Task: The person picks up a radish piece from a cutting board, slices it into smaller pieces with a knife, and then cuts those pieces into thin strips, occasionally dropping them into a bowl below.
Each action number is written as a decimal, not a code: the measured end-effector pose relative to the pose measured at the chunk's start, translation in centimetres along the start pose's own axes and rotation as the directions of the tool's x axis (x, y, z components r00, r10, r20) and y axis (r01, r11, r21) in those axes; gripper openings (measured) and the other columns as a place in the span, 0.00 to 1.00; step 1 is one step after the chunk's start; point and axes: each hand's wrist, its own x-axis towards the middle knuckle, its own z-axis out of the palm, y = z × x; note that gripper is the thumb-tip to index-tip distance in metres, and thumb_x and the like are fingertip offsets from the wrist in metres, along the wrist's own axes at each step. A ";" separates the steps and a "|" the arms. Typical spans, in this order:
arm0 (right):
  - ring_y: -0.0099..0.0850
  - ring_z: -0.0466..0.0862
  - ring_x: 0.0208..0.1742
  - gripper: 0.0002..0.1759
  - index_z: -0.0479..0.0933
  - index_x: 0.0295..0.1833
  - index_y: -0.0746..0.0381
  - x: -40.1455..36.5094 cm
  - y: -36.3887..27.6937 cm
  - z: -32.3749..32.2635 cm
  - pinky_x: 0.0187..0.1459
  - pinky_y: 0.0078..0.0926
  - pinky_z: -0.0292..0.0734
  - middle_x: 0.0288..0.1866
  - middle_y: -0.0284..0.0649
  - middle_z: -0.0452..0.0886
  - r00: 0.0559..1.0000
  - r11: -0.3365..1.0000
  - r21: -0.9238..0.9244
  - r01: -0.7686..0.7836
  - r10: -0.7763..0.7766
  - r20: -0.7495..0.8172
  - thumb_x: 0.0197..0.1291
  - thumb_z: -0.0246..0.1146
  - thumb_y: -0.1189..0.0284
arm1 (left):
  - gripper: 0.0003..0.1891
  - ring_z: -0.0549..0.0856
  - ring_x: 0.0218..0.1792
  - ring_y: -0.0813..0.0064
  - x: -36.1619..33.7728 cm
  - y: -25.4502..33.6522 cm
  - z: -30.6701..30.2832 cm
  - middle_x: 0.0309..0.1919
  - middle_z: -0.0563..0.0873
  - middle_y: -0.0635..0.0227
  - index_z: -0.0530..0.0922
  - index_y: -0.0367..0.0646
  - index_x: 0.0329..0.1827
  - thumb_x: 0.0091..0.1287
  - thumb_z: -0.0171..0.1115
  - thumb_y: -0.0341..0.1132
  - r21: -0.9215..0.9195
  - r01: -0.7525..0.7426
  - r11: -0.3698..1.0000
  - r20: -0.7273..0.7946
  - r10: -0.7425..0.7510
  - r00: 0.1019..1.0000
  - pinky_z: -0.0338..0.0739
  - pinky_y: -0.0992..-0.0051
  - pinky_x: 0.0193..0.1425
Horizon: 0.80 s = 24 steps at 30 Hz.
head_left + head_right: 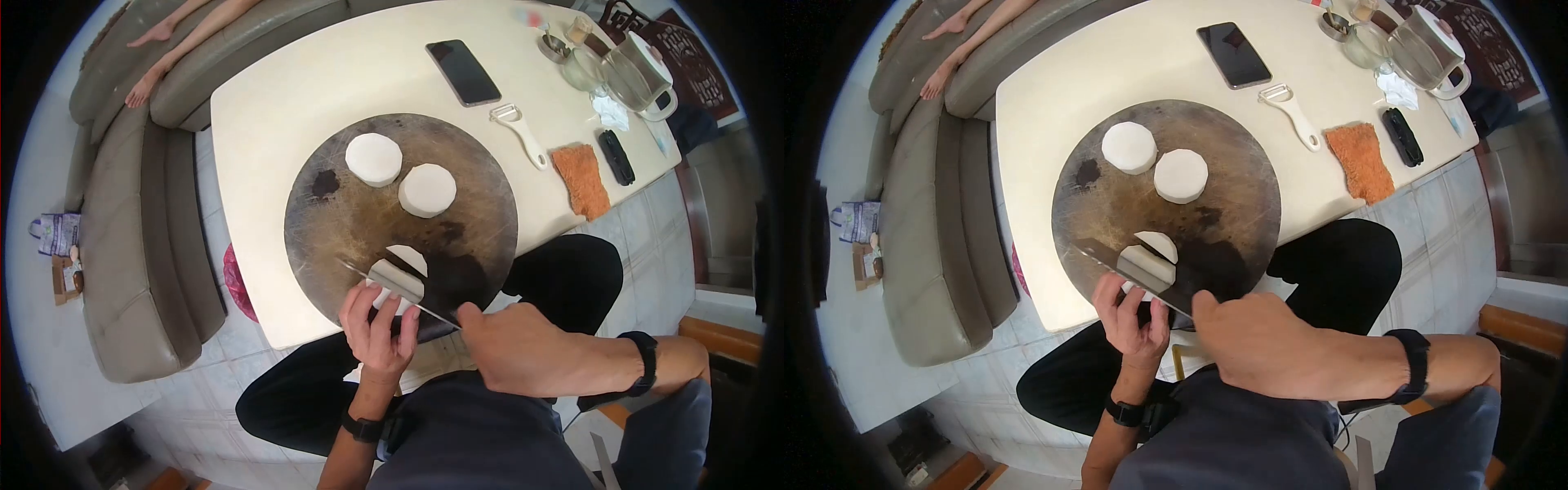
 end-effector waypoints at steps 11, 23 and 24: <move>0.53 0.84 0.25 0.11 0.68 0.36 0.73 3.8 1.7 4.2 0.26 0.44 0.78 0.21 0.55 0.79 0.849 0.966 -0.088 0.241 -0.254 -0.463 0.47 0.61 0.80 | 0.16 0.78 0.52 0.48 -0.1 -0.2 0.2 0.52 0.79 0.53 0.80 0.38 0.46 0.55 0.72 0.26 -0.054 -0.034 0.998 -0.024 0.033 0.999 0.74 0.56 0.57; 0.52 0.83 0.24 0.09 0.67 0.36 0.72 3.1 1.4 4.5 0.27 0.45 0.78 0.21 0.54 0.79 0.895 0.984 -0.109 0.143 -0.175 -0.410 0.54 0.59 0.78 | 0.19 0.79 0.52 0.49 0.0 0.0 0.0 0.52 0.79 0.54 0.80 0.39 0.47 0.50 0.74 0.24 -0.050 -0.051 0.997 -0.015 0.050 0.999 0.76 0.57 0.55; 0.52 0.83 0.24 0.09 0.67 0.36 0.72 3.2 1.3 4.4 0.27 0.45 0.78 0.21 0.54 0.79 0.901 0.985 -0.106 0.135 -0.167 -0.401 0.54 0.59 0.78 | 0.19 0.79 0.52 0.49 0.0 -0.1 0.1 0.52 0.79 0.54 0.80 0.39 0.47 0.51 0.74 0.24 -0.051 -0.057 0.997 -0.014 0.057 0.998 0.76 0.57 0.55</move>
